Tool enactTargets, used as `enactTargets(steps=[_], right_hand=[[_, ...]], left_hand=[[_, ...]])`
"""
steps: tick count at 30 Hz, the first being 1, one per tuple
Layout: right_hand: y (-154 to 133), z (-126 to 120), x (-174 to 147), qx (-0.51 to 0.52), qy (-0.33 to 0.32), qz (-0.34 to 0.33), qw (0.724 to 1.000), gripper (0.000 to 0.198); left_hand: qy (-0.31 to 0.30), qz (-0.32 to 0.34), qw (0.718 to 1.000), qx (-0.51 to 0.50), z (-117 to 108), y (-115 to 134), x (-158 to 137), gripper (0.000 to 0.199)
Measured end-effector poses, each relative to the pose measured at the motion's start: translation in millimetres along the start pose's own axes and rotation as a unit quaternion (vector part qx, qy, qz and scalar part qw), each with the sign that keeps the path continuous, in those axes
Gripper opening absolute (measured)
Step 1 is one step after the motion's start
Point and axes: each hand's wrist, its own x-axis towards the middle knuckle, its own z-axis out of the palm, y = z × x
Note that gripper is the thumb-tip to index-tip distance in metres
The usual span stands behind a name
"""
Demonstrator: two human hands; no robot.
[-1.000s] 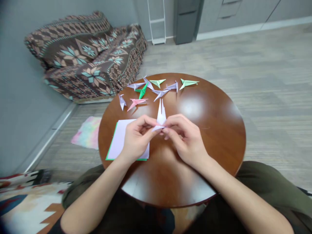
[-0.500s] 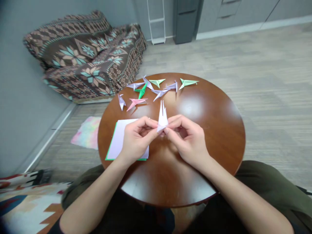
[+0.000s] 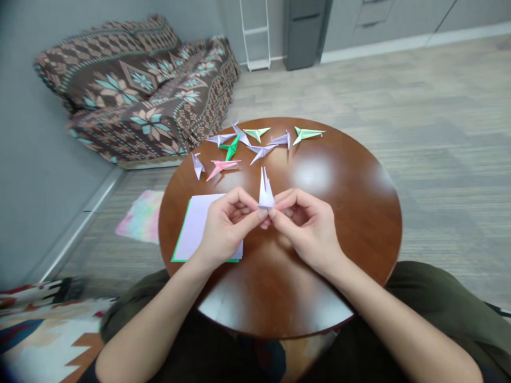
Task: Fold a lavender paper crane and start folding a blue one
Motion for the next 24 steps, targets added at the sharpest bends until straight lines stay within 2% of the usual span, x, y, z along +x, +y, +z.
enactTargets(steps=[5,11,24], right_hand=[[1.2,-2.6,1.9,0.0,-0.011,0.017,1.0,0.012],[-0.7,-2.4,2.6,-0.006,0.003,0.04,0.999,0.015],[0.2,3.9,-1.1,-0.025,0.048,0.0,0.999,0.023]], left_hand=[[-0.016,-0.013,1.0,0.0,-3.9,2.6,3.5,0.043],[-0.033,0.003,0.999,0.023,-5.1,4.0,3.5,0.036],[0.032,-0.001,0.999,0.018,4.8,-0.8,-0.9,0.037]])
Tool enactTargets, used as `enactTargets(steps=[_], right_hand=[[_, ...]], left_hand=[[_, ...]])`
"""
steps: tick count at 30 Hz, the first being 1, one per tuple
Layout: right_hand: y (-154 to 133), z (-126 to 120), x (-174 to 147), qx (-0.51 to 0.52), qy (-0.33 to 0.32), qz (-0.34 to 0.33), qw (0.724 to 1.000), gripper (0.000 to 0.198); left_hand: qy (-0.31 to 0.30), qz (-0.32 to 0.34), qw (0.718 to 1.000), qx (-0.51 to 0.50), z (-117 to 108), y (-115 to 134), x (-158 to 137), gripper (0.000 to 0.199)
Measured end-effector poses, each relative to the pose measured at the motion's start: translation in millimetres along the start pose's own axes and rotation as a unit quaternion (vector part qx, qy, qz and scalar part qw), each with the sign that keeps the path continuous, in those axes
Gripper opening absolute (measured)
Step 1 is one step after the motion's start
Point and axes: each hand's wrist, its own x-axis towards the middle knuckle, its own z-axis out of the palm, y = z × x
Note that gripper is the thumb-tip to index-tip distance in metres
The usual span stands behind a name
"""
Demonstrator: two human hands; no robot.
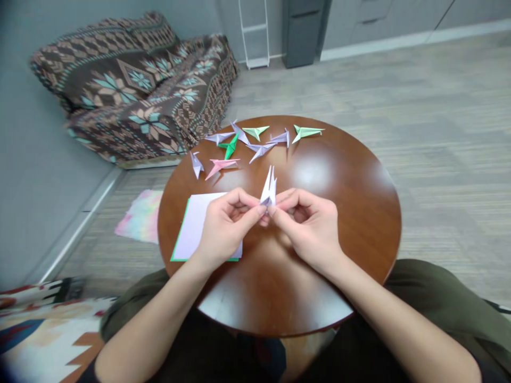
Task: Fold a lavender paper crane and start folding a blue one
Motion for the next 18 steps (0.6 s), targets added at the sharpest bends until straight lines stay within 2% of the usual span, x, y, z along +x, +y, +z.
enactTargets(steps=[12,18], right_hand=[[-0.5,2.2,-1.4,-0.011,-0.002,-0.011,1.0,0.025],[1.1,3.2,-2.0,0.005,0.025,0.012,1.0,0.03]], left_hand=[[-0.022,0.004,1.0,-0.005,-0.2,3.2,1.1,0.033],[-0.028,0.043,0.998,0.035,-0.3,0.3,-1.1,0.027]])
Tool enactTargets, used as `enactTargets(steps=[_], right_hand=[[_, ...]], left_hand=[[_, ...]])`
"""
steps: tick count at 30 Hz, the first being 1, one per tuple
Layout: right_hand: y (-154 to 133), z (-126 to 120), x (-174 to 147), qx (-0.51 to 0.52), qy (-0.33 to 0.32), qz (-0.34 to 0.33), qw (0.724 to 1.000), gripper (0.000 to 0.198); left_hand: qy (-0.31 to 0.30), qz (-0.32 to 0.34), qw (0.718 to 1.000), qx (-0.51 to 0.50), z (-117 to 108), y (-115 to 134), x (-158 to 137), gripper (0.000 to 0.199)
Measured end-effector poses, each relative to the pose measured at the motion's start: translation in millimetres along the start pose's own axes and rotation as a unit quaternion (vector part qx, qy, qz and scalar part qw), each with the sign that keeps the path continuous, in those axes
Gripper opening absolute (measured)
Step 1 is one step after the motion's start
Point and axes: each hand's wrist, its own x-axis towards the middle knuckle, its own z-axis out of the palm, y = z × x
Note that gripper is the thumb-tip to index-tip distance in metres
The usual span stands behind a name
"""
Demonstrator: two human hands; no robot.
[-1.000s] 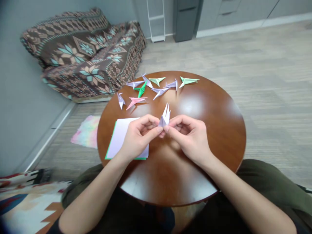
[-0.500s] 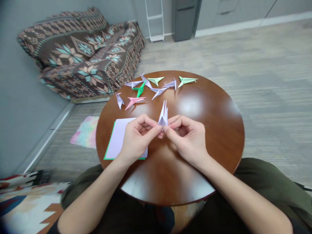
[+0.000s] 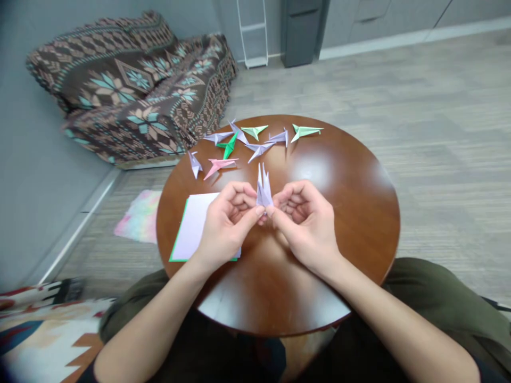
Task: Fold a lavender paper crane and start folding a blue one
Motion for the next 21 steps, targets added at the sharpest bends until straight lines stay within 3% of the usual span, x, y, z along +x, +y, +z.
enactTargets(steps=[7,14,21], right_hand=[[-0.9,0.1,-0.9,0.019,-0.013,0.023,0.999,0.029],[-0.8,-5.0,1.3,-0.053,-0.038,-0.024,0.998,0.018],[3.2,-9.4,3.3,-0.05,-0.076,0.005,0.996,0.011]], left_hand=[[-0.019,0.034,0.998,0.044,-3.7,-3.0,-1.4,0.024],[-0.021,0.052,0.994,0.095,-8.5,-6.9,-0.9,0.025],[-0.043,0.073,0.986,0.144,-11.0,-4.0,-0.9,0.007]])
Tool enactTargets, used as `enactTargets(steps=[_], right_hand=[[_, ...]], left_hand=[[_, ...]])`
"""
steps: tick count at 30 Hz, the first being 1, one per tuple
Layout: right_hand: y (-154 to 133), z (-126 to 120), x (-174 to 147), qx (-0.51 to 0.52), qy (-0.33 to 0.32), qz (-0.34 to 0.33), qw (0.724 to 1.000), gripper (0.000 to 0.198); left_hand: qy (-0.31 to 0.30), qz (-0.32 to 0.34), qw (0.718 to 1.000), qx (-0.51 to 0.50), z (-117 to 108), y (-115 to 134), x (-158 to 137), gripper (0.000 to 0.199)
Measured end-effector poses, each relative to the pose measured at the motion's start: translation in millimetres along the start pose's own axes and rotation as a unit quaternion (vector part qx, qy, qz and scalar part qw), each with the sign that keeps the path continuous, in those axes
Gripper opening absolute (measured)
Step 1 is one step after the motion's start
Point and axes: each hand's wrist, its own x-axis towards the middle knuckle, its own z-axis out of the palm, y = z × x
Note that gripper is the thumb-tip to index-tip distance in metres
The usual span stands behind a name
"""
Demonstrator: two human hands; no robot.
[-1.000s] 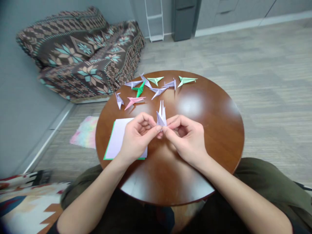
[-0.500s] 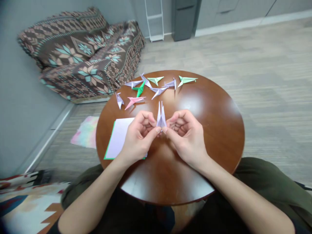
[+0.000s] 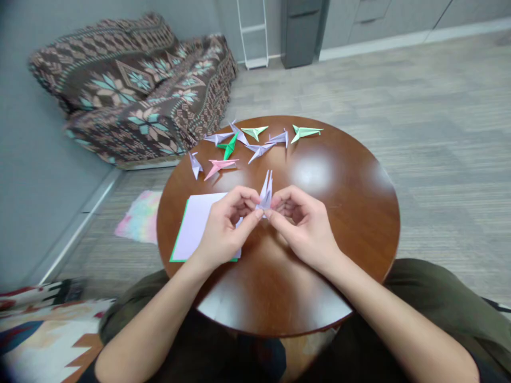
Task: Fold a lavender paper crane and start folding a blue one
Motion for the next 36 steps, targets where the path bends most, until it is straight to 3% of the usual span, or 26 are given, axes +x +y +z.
enactTargets(steps=[10,23,29,32,36], right_hand=[[1.3,-0.5,1.5,0.105,-0.028,0.065,0.992,0.009],[3.8,-8.5,4.8,0.167,-0.103,0.061,0.979,0.018],[-0.4,-10.8,3.4,0.056,-0.098,-0.008,0.994,0.018],[-2.6,-10.5,2.7,-0.016,-0.091,-0.055,0.994,0.018],[-2.8,-8.4,2.1,-0.038,-0.075,-0.052,0.995,0.009]], left_hand=[[-0.028,-0.055,0.99,-0.13,-0.2,-0.9,3.9,0.015],[-0.049,-0.093,0.965,-0.24,-2.9,-7.4,6.8,0.016],[-0.052,-0.07,0.971,-0.223,-4.3,-6.6,6.4,0.007],[-0.039,-0.055,0.984,-0.167,-3.7,-1.1,5.4,0.016],[-0.008,-0.057,0.993,-0.107,-0.9,2.6,3.8,0.027]])
